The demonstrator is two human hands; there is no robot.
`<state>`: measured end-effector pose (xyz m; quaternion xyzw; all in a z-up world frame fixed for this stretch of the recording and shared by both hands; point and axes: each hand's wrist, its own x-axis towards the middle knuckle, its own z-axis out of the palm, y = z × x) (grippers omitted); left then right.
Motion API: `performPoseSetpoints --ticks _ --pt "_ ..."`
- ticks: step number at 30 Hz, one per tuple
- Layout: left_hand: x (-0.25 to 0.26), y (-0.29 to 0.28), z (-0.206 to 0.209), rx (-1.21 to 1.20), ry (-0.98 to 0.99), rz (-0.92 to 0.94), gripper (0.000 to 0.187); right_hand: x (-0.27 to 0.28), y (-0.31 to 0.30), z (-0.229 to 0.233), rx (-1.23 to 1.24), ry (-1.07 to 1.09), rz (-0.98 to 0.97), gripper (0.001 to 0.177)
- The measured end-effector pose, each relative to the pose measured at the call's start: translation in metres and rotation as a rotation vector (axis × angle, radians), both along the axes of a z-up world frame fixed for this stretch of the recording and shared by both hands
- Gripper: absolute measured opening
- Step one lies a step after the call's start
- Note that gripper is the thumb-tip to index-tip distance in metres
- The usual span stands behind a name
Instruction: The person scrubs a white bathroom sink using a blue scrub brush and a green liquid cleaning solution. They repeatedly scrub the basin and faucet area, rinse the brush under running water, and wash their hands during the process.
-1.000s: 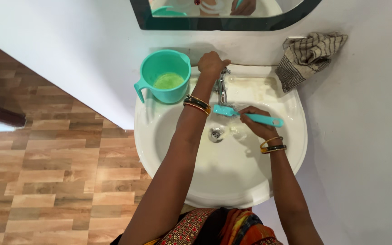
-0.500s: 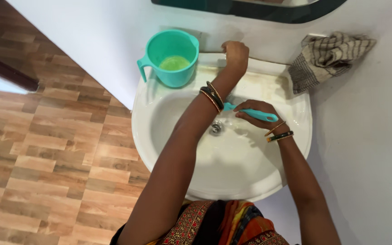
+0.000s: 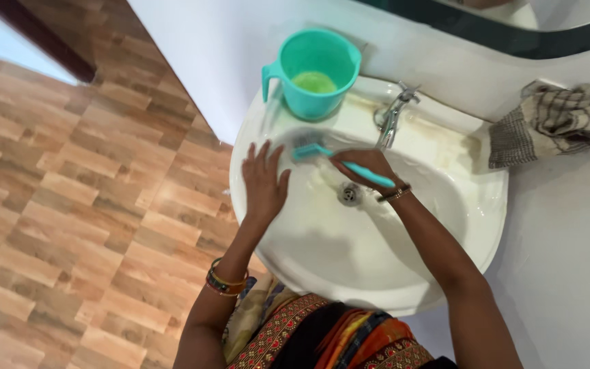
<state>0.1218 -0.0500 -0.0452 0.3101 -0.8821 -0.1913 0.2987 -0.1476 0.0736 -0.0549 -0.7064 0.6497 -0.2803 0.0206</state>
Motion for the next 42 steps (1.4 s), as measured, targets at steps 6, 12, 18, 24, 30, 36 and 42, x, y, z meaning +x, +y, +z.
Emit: performPoseSetpoints --ticks 6,12,18,24,30,36,42 --pt "0.049 0.016 -0.023 0.046 0.029 0.114 0.050 -0.033 0.004 0.025 0.488 0.328 0.010 0.019" --pt "0.042 0.013 -0.014 0.094 -0.017 0.129 0.044 -0.026 -0.001 0.027 0.557 0.494 0.064 0.015" --pt "0.046 0.018 -0.009 0.084 0.016 0.136 0.040 -0.012 -0.045 0.085 0.629 0.482 0.070 0.020" --pt "0.045 0.016 -0.007 0.088 0.040 0.125 0.038 -0.019 -0.039 0.094 0.455 0.711 0.193 0.018" --pt "0.048 0.018 -0.005 0.107 0.116 0.138 0.034 -0.021 -0.045 0.099 0.464 0.725 0.312 0.013" --pt "0.047 0.020 -0.007 0.079 0.108 0.126 0.034 -0.029 -0.021 0.087 0.248 0.686 0.270 0.013" --pt "0.048 0.019 -0.005 0.081 0.132 0.138 0.031 -0.049 0.032 0.052 0.296 0.718 0.240 0.013"
